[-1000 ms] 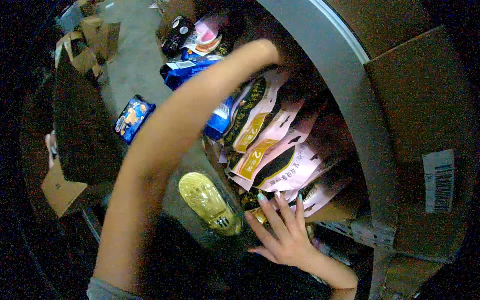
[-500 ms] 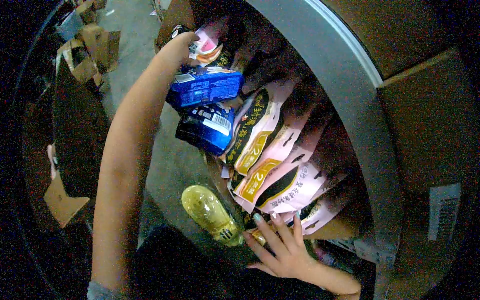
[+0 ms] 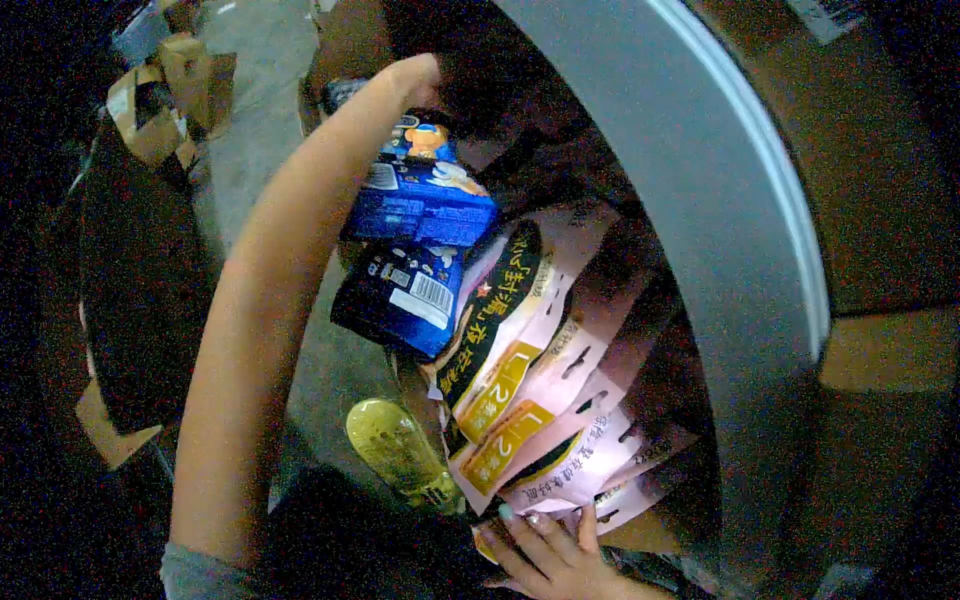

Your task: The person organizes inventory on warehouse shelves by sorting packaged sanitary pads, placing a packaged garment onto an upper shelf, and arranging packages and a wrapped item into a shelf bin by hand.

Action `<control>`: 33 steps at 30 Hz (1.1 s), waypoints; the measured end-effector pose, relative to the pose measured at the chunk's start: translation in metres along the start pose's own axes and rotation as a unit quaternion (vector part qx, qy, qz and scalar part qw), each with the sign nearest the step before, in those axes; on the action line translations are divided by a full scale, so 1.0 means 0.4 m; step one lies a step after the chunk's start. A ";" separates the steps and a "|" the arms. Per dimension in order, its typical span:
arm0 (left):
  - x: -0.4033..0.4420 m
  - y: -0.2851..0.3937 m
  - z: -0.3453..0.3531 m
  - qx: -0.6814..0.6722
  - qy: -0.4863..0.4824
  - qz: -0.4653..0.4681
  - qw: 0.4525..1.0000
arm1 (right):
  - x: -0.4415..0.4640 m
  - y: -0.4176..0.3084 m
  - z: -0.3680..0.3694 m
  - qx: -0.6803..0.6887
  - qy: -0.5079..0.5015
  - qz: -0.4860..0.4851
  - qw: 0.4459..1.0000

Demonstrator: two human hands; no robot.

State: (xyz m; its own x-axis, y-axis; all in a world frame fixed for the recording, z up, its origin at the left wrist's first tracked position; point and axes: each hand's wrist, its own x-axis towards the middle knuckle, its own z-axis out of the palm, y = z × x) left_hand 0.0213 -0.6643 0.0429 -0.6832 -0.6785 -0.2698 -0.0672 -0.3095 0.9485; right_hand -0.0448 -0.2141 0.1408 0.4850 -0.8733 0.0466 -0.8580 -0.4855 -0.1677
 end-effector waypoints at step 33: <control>-0.543 -0.093 0.134 0.759 -0.111 0.276 0.579 | -0.048 -0.103 -0.054 -0.091 -0.060 0.026 0.994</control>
State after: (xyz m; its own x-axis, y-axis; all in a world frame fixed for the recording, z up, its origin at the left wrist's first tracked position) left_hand 0.1333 -0.4697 0.0750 -0.9708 -0.2396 0.0118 -0.2398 0.9706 -0.0225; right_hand -0.0223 -0.1782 0.1680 0.4458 -0.8917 -0.0775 -0.8938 -0.4482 0.0153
